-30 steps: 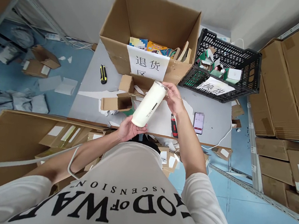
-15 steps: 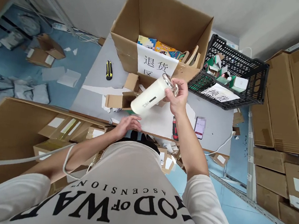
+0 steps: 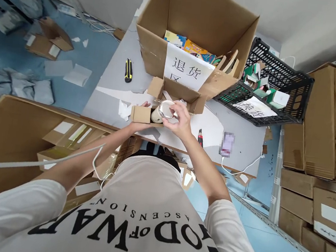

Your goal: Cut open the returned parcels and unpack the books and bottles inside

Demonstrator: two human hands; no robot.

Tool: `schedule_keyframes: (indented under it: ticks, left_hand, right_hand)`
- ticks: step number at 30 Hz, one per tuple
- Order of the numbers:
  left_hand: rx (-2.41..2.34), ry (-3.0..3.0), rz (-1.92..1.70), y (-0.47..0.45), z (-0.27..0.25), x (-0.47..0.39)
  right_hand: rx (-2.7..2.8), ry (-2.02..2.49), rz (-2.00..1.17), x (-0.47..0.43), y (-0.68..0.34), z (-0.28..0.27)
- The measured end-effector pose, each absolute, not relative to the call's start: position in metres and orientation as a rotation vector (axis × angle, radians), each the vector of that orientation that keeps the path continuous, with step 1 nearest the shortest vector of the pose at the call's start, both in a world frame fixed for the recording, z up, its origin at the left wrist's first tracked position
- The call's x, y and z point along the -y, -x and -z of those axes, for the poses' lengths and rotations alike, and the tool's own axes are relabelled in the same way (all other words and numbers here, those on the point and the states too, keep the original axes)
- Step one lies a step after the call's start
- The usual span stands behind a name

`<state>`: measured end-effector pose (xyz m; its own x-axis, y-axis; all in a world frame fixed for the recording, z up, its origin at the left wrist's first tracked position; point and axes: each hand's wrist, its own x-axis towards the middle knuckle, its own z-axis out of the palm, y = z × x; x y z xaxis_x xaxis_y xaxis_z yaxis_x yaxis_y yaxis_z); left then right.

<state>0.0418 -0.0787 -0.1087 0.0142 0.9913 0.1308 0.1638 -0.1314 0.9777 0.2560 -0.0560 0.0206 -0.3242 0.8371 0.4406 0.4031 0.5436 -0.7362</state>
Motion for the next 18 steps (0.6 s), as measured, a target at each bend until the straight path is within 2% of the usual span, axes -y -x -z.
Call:
schedule_keyframes:
  ticks: [5, 13, 18]
  left_hand:
    - [-1.175, -1.491, -1.02, -0.053, 0.107, 0.074]
    - [-1.167, -1.361, -1.228, -0.052, 0.115, 0.087]
    - [-1.271, -1.457, -1.141, -0.056, 0.109, 0.084]
  right_hand:
    - [2.334, 1.11, -0.593, 0.066, -0.25, -0.007]
    - [2.758, 1.377, -0.578, 0.063, -0.229, -0.007]
    - [2.832, 1.36, -0.602, 0.057, -0.232, -0.006]
